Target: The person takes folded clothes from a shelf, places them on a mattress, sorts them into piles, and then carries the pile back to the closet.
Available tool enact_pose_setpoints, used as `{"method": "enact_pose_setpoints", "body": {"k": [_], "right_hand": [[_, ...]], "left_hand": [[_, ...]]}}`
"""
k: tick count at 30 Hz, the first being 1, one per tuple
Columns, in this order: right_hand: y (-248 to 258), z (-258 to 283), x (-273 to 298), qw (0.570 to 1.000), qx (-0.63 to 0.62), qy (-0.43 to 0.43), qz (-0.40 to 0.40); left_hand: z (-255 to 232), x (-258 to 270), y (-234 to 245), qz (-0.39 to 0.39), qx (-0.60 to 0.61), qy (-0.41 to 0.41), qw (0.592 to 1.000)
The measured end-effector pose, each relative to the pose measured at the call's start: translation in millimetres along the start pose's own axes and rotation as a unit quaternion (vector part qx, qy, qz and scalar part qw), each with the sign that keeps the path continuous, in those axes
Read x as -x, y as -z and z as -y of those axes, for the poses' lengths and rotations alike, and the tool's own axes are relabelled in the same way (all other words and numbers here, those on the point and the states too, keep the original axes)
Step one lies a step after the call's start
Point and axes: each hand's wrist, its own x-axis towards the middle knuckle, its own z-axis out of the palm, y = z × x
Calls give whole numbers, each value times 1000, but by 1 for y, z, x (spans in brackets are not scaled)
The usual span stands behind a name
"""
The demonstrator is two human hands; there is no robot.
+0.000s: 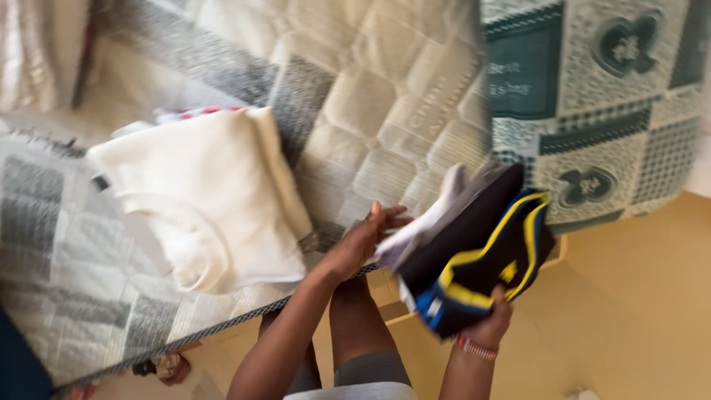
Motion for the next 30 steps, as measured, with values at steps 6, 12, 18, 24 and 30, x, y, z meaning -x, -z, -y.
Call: {"method": "enact_pose_setpoints", "body": {"k": [6, 12, 18, 24, 30], "right_hand": [[42, -44, 62, 964, 184, -103, 164], [-134, -37, 124, 855, 354, -156, 346], [-329, -133, 180, 794, 352, -68, 491], [-392, -248, 181, 780, 415, 44, 466], [-397, -260, 183, 729, 558, 149, 366]], "left_hand": [[35, 124, 42, 53, -20, -121, 991], [64, 275, 90, -59, -9, -208, 976], [156, 362, 227, -251, 72, -308, 915], [108, 338, 321, -354, 155, -287, 876], [42, 270, 360, -282, 119, -287, 908]]}}
